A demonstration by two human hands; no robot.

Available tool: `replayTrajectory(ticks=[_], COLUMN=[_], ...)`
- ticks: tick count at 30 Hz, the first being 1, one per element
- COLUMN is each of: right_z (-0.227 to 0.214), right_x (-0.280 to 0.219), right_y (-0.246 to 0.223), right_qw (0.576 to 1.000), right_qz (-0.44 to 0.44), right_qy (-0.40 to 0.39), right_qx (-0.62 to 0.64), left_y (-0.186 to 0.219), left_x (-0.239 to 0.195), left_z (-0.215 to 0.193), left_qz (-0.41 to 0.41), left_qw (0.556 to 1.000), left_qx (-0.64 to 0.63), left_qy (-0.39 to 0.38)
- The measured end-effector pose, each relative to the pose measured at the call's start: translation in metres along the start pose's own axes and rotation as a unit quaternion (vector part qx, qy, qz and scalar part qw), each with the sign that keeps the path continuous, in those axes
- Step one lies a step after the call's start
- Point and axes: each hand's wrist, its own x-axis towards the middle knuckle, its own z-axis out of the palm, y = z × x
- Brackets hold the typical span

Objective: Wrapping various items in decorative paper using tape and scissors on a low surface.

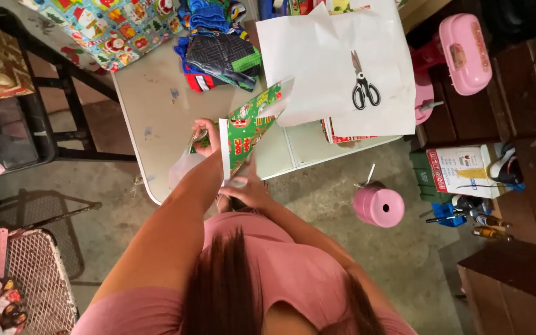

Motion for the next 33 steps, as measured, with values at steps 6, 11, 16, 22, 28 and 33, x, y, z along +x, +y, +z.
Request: replayTrajectory(ticks=[6,11,16,22,28,33], right_z=[-0.012,-0.031,-0.05,-0.064,-0.085,-0.125], right_x=[0.049,0.072,0.066,0.056,0.095,0.152], right_y=[0.132,0.14,0.139,0.136,0.125,0.154], right_qw=[0.954,0.961,0.909,0.94,0.938,0.92], right_qz=[-0.049,0.006,0.085,0.139,0.171,0.183], right_qy=[0.191,0.257,0.229,0.151,0.269,0.331], right_qx=[-0.227,0.105,0.339,0.271,0.14,0.106], left_y=[-0.132,-0.096,-0.072,-0.087,-0.086,-0.094], left_x=[-0.162,-0.118,-0.11,-0.109,-0.077,-0.051], left_z=[-0.055,-0.067,-0.021,0.023,0.055,0.062], left_qz=[0.064,0.066,0.12,0.069,0.051,0.062], left_qw=[0.976,0.886,0.823,0.775,0.742,0.748], left_qx=[-0.196,-0.456,-0.548,-0.599,-0.636,-0.619], left_qy=[-0.071,-0.059,0.09,0.188,0.207,0.232])
